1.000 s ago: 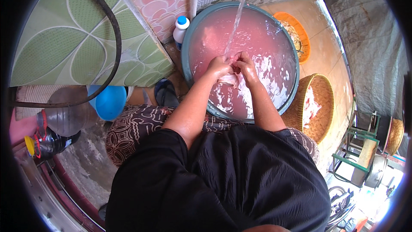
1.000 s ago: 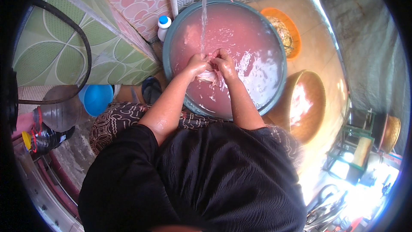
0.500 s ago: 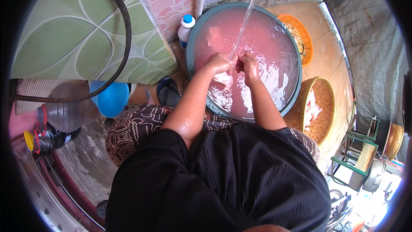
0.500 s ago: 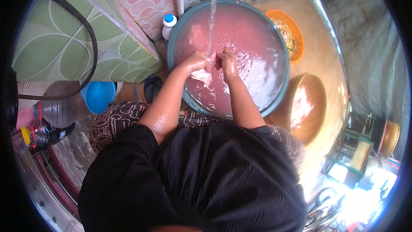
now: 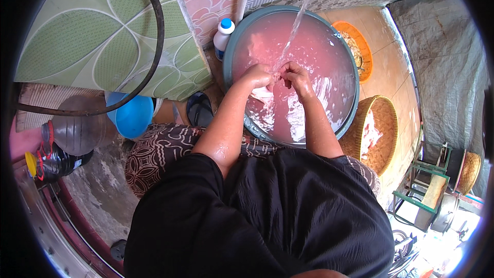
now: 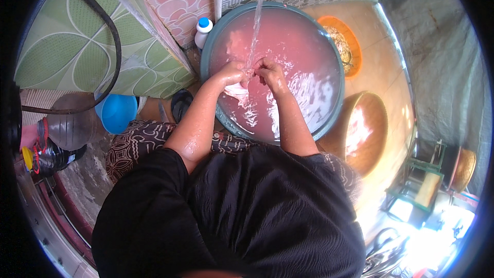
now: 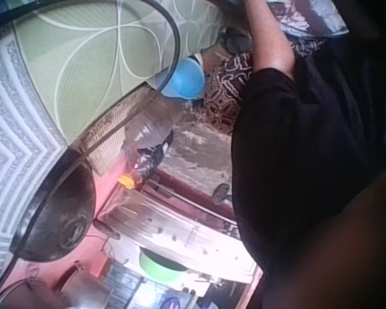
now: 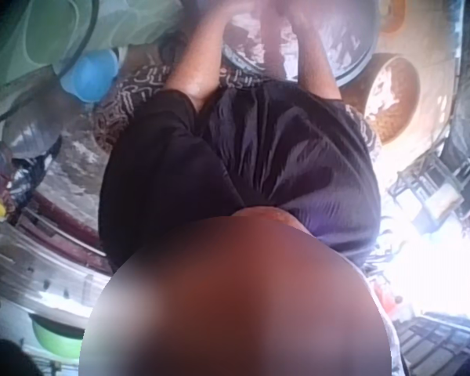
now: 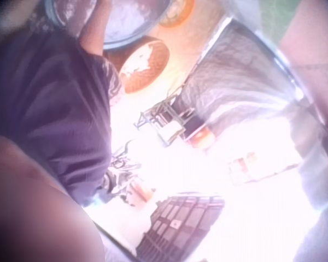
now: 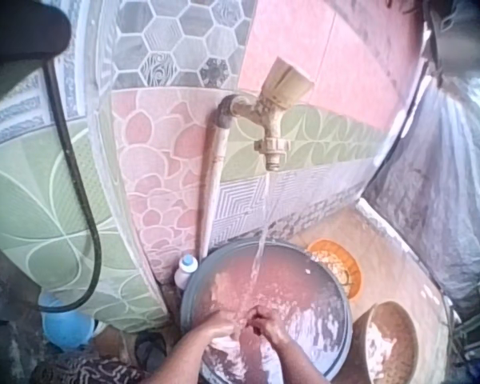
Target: The person washes pieces of raw meat by hand in a large basin filled with pink water. They repeatedly submerge, rub, and squeeze the meat under a running tap to clean it, then transfer the washed pieces into a woven basket nearby.
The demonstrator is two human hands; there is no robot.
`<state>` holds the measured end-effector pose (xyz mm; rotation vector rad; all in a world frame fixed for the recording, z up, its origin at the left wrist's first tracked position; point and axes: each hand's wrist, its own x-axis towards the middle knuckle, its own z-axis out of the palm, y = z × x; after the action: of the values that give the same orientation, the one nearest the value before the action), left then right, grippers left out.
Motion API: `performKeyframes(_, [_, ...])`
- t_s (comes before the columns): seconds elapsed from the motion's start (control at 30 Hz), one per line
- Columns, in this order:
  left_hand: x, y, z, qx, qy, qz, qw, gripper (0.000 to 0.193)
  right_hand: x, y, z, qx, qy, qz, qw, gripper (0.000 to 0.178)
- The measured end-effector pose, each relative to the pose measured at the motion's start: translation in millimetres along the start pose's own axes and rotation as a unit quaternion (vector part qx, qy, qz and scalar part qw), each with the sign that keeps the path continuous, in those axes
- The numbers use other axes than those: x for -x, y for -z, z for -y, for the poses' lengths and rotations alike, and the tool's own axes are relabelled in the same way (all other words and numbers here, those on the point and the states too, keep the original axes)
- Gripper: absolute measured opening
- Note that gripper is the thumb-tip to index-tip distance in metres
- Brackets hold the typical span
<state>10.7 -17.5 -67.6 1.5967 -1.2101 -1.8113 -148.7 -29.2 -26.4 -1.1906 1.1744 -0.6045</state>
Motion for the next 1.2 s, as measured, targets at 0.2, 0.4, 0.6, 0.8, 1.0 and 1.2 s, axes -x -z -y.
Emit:
performKeyframes(0.2, [11.7, 3.4, -7.8, 0.026, 0.009, -0.010, 1.000, 0.042, 0.4, -9.5, -0.2, -0.077, -0.019, -0.072, 0.994, 0.006])
performKeyframes(0.4, [7.0, 11.0, -0.3, 0.083, 0.013, 0.010, 0.996, 0.040, -7.5, -21.4, 10.4, -0.269, -0.061, -0.143, 0.951, 0.007])
performKeyframes(0.6, [8.2, 9.2, 1.9, 0.104, 0.013, -0.054, 0.993, 0.031, -9.9, -24.0, 22.9, -0.361, -0.055, -0.097, 0.926, 0.009])
performKeyframes(0.8, [3.5, 11.2, 15.1, 0.203, 0.029, -0.049, 0.977, 0.024, -5.9, -6.2, 40.2, -0.445, -0.011, -0.065, 0.893, 0.009])
performKeyframes(1.0, [8.2, 9.5, 4.5, 0.265, 0.056, -0.017, 0.962, 0.019, -12.6, 6.9, -3.9, 0.104, -0.068, -0.089, 0.988, 0.019])
performKeyframes(1.2, [1.5, 0.3, 6.2, 0.289, 0.101, -0.121, 0.944, 0.041, -2.7, -41.9, -16.6, 0.042, -0.023, -0.010, 0.999, 0.027])
